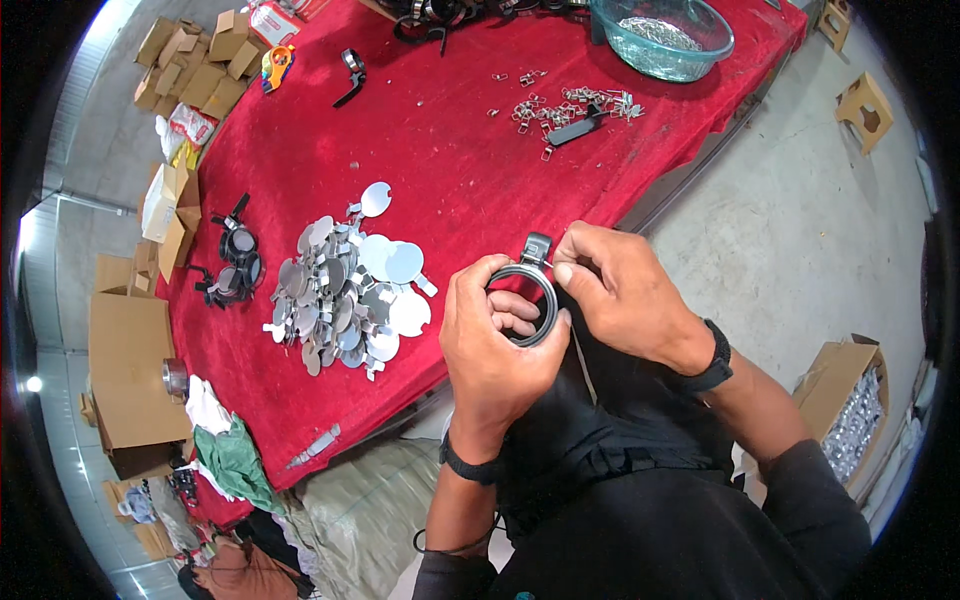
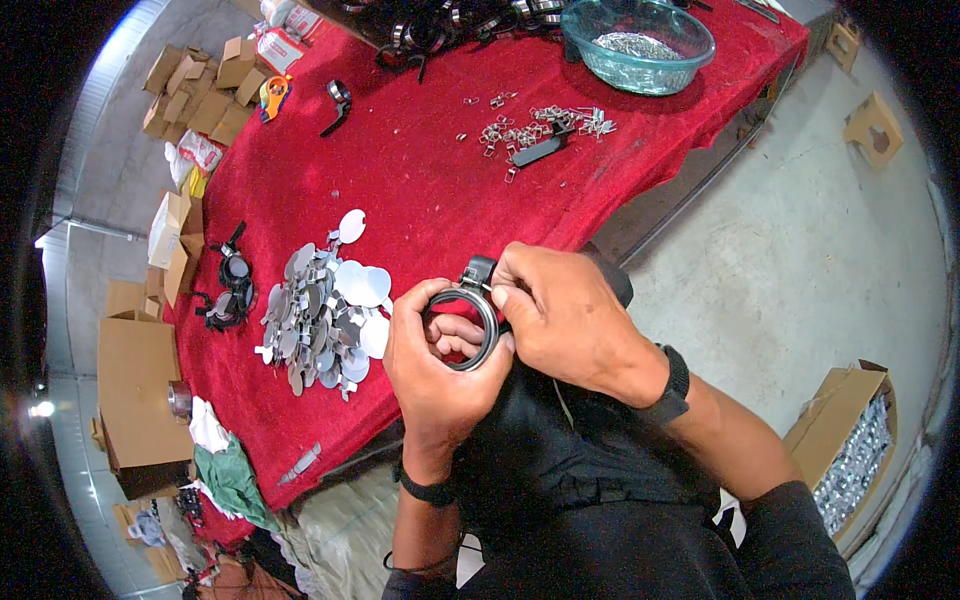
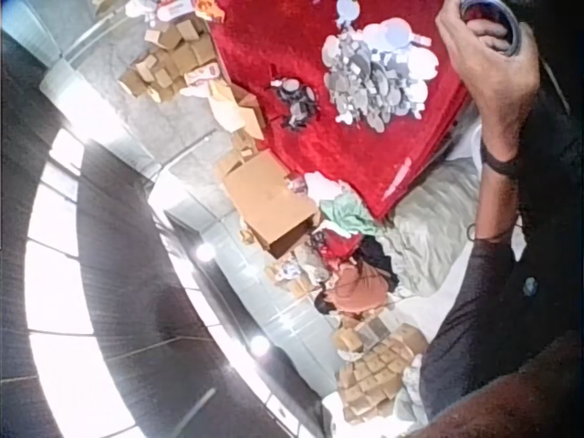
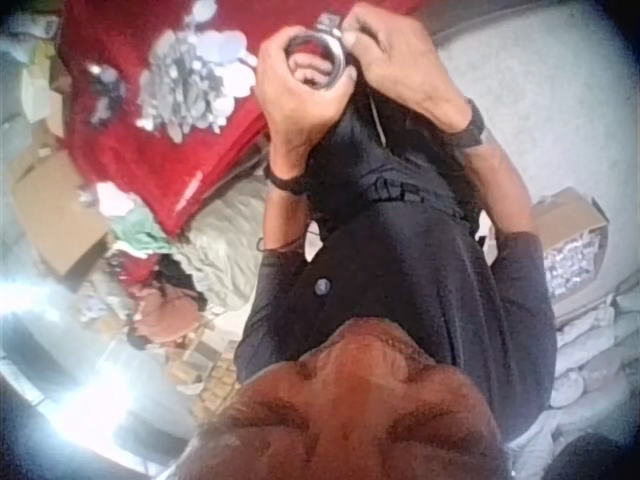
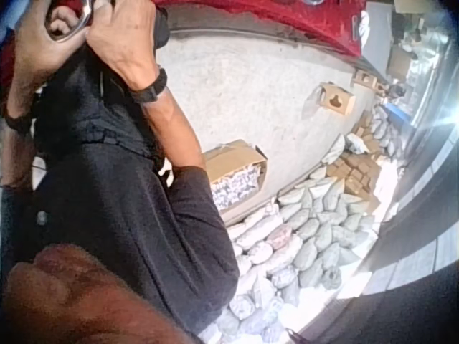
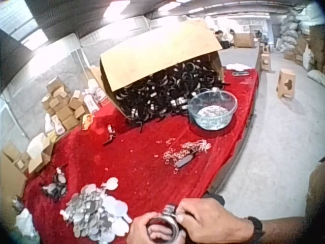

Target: Assembling circular metal components into black plastic housings at a factory workbench.

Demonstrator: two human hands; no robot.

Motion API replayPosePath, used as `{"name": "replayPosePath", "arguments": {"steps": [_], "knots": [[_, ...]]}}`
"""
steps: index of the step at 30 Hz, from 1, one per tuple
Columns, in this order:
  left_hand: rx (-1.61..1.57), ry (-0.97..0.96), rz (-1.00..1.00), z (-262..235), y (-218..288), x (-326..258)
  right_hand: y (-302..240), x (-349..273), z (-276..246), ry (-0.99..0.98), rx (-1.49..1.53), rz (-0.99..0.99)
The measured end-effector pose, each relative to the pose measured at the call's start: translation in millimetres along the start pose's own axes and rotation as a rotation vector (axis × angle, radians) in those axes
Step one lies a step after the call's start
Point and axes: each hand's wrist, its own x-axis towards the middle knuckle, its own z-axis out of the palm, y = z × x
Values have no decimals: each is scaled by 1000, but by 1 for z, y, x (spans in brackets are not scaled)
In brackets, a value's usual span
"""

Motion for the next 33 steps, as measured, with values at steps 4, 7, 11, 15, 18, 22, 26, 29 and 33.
{"name": "replayPosePath", "arguments": {"steps": [4,7,11,15,18,22,26,29,33], "knots": [[7,13,-62,2,-4,0,-2,11,-4,57,-458,-387],[117,39,-28,-1,-8,-2,-5,16,-4,-19,-490,-397],[232,46,111,-8,-9,0,12,14,-3,-100,-168,-139],[263,29,185,-17,-12,4,12,21,-5,-313,237,280],[243,-2,121,-20,-9,2,10,20,-4,-301,62,185],[215,7,134,-23,-13,0,4,15,2,-123,-432,-427],[267,6,101,-21,-8,-5,5,13,1,-139,-468,-447],[308,48,181,-19,-10,-8,4,14,2,-287,-17,119],[321,51,215,-20,-12,-5,6,16,5,-335,289,367]]}}
